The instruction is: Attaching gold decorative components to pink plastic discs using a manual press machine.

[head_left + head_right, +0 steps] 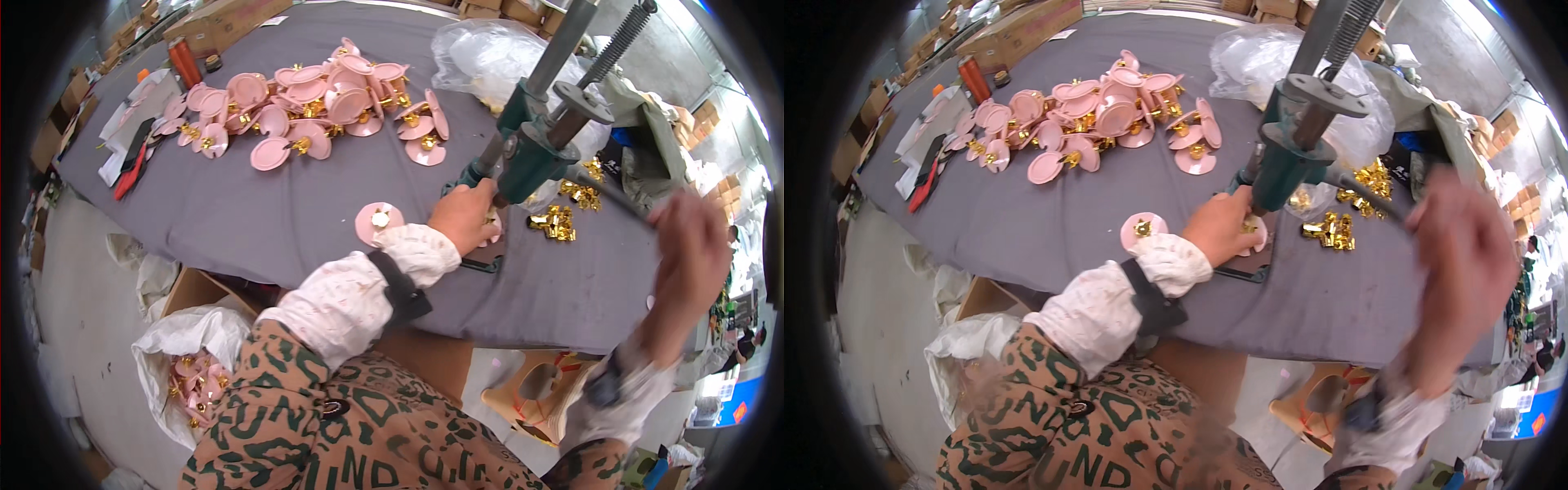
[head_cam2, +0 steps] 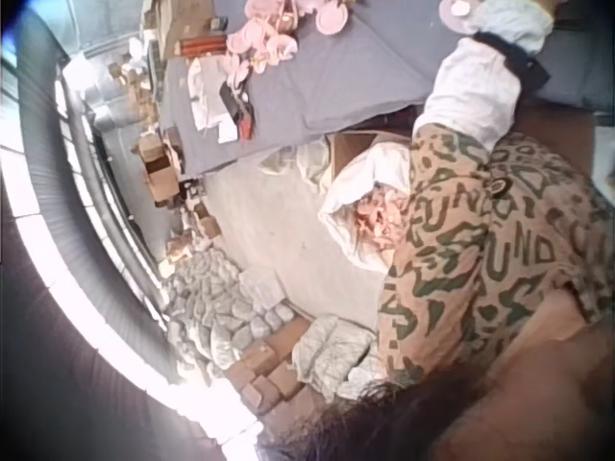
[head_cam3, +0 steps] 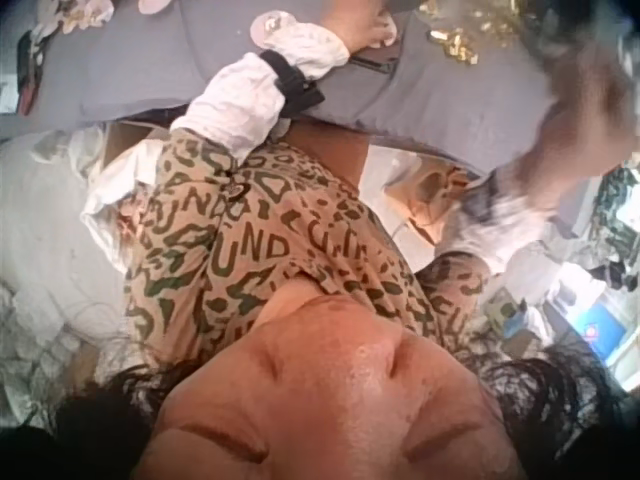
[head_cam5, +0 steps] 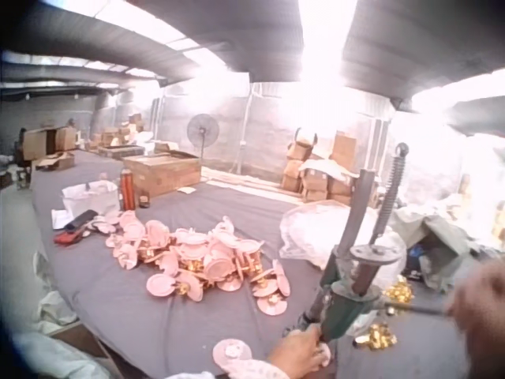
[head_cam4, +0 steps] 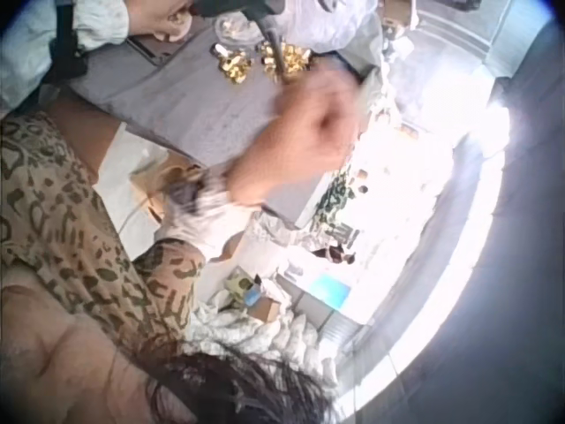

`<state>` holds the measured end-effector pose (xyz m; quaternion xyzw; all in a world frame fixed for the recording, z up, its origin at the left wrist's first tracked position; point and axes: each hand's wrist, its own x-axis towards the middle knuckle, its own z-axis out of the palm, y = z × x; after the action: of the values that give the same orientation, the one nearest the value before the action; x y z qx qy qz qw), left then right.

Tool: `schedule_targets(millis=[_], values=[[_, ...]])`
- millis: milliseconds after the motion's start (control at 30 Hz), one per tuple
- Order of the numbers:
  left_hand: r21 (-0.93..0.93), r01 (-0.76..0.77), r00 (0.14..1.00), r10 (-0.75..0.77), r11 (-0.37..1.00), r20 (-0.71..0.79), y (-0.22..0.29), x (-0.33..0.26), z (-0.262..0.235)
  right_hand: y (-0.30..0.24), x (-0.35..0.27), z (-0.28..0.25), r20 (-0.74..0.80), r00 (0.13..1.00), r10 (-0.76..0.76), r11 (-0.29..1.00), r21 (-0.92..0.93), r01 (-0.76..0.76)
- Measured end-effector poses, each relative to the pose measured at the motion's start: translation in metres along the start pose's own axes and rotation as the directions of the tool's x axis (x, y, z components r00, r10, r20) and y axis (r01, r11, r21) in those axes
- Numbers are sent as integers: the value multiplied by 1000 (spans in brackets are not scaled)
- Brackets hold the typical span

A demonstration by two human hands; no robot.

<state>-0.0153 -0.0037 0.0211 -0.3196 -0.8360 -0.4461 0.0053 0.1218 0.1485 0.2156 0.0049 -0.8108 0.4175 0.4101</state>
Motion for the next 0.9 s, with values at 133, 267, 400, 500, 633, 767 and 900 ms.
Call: schedule_targets(millis=[133, 267, 400, 500, 633, 767, 900], values=[[-49, -111, 981, 102, 993, -165, -1, -1, 17, -8, 129, 9, 256, 958, 128, 991, 4, -133], [49, -33, 978, 43, 998, -206, -18, -16, -51, 18, 161, 19, 316, 925, 209, 963, 97, -251], [361, 169, 963, -232, 917, 138, -17, -35, -129, 16, 150, 17, 290, 939, 182, 970, 105, -220], [636, 109, 891, -359, 764, 278, -34, -45, -115, 21, 153, 17, 298, 934, 198, 962, 122, -243], [416, 174, 912, -305, 893, 273, -57, -60, -137, 17, 147, 17, 298, 934, 197, 971, 69, -227], [385, 333, 888, -423, 861, 178, -42, -125, -234, 24, 147, 0, 318, 938, 134, 984, 69, -164], [542, 564, 733, -680, 623, 19, -36, -231, -316, -12, 121, 16, 292, 953, 78, 958, 243, -153]])
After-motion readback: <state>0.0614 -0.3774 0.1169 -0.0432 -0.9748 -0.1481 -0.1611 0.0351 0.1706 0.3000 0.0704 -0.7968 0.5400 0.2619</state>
